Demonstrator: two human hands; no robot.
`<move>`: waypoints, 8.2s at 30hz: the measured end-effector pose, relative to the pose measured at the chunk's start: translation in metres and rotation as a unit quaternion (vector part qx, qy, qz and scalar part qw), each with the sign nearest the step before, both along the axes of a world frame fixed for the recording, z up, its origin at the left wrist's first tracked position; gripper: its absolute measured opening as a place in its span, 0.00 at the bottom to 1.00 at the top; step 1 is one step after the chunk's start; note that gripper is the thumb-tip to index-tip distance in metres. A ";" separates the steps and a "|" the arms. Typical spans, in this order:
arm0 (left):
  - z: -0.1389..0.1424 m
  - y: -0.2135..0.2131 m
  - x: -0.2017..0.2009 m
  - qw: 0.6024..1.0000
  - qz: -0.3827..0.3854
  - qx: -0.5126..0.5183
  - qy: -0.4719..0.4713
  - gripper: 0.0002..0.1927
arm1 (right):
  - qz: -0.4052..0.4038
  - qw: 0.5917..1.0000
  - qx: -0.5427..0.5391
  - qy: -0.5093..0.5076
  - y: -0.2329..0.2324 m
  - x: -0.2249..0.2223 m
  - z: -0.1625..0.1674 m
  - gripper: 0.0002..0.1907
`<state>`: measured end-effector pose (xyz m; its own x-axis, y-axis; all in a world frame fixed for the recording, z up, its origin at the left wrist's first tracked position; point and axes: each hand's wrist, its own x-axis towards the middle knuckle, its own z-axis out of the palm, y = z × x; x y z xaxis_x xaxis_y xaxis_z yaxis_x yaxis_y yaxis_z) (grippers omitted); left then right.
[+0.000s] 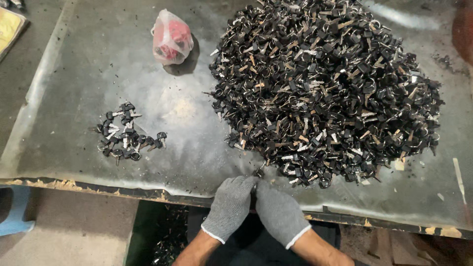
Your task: The person wearing gray gloves picks small black metal parts one at a time from a large pile on a worn work table and places them into a separate small pile on the left side of the table, repeating this sorting motion throughout the episode.
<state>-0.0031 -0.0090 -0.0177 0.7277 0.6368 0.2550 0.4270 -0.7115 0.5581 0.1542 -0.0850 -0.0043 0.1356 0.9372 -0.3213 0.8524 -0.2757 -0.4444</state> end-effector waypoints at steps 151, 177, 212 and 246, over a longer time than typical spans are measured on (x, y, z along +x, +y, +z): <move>0.015 -0.017 0.014 0.997 0.038 0.069 -0.015 0.04 | -0.040 0.998 -0.043 -0.036 -0.022 0.016 0.004 0.19; 0.037 0.072 0.033 0.968 0.244 0.016 0.057 0.17 | -0.067 0.997 -0.037 0.019 -0.021 0.013 0.004 0.25; 0.014 0.007 0.010 0.998 0.021 -0.048 0.021 0.07 | -0.027 0.996 -0.008 -0.080 -0.003 -0.001 0.012 0.21; 0.008 0.005 0.004 0.997 0.017 -0.032 -0.069 0.18 | 0.039 0.998 -0.042 0.005 0.013 0.006 0.017 0.20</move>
<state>0.0008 -0.0040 -0.0094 0.6662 0.6782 0.3102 0.3657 -0.6595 0.6567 0.1600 -0.0717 0.0125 0.0600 0.9142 -0.4008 0.8685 -0.2457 -0.4305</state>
